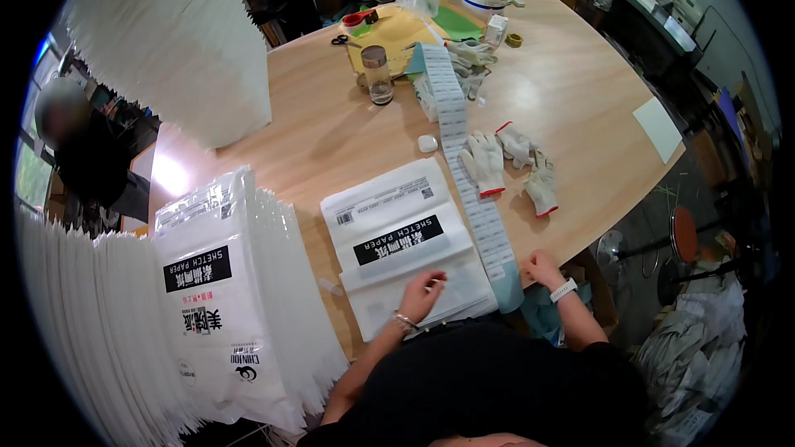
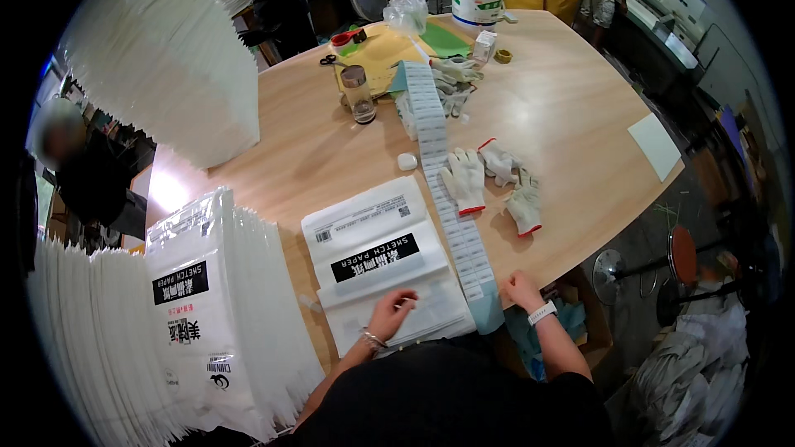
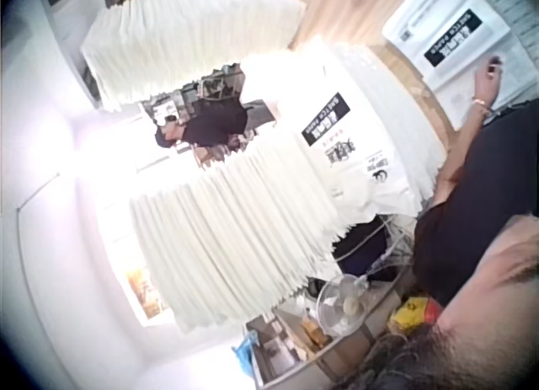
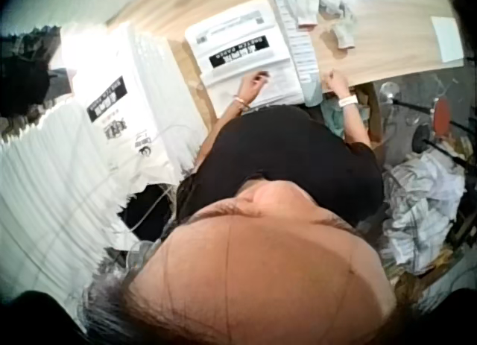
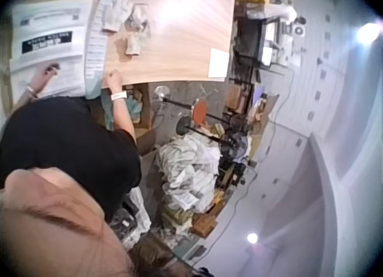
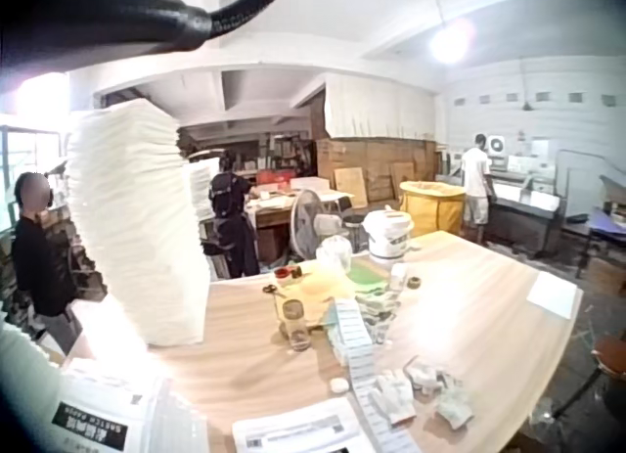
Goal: The person applies shipping labels to a stack of white packages on a wooden table. They peel a label from a roll, place it on a package, and smooth it down, repeating this process for multiple items.
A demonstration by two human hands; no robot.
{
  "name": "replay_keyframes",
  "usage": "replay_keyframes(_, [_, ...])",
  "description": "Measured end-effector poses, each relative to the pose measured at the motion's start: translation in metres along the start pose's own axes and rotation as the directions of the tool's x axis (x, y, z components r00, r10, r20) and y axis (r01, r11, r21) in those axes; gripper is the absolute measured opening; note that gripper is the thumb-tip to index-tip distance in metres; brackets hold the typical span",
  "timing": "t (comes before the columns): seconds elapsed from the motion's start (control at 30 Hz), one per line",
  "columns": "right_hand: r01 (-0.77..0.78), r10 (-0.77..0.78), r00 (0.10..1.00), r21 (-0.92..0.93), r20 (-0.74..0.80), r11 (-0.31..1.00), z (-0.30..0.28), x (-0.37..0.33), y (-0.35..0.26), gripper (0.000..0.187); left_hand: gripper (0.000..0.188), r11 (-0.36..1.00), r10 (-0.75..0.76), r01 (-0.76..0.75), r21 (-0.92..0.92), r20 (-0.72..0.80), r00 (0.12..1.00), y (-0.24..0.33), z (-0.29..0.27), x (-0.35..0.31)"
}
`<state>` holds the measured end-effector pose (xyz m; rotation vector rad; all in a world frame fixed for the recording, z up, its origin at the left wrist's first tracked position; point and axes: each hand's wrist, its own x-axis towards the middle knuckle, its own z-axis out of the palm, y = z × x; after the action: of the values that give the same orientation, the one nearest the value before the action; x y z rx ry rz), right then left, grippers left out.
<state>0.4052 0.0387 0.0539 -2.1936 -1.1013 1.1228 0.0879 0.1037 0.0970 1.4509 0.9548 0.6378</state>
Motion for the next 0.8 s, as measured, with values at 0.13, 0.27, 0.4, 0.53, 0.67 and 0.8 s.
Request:
replay_keyframes(0.13, [-0.014,0.001,1.0,0.414,0.031,0.91,0.023,-0.007,-0.017,0.027,0.028,0.976,-0.162,0.197,-0.088,0.308,0.938,-0.006,0.034,0.019])
replay_keyframes(0.27, [0.222,-0.211,0.972,0.112,-0.101,0.969,0.041,-0.002,0.0,0.032,0.032,0.928,-0.27,0.353,-0.119,0.44,0.857,-0.005,0.049,0.032])
replay_keyframes(0.4, [0.147,-0.147,0.988,0.501,-0.039,0.853,0.029,-0.017,-0.03,0.032,0.041,0.824,-0.412,0.535,-0.188,0.449,0.793,-0.001,0.059,0.041])
replay_keyframes(0.53, [0.075,-0.203,0.969,0.619,0.139,0.782,0.002,-0.024,-0.061,0.026,0.028,0.347,-0.419,0.768,-0.538,0.643,0.641,0.007,0.074,0.061])
replay_keyframes(0.67, [0.327,-0.342,0.932,0.124,0.121,0.937,-0.019,0.017,-0.077,0.021,0.017,0.507,-0.498,0.67,-0.542,0.451,0.741,0.011,0.08,0.074])
replay_keyframes(0.8, [0.746,-0.837,0.545,-0.433,-0.04,0.506,-0.016,0.096,-0.113,0.034,0.015,0.471,-0.481,0.671,-0.573,0.471,0.739,0.018,0.072,0.075])
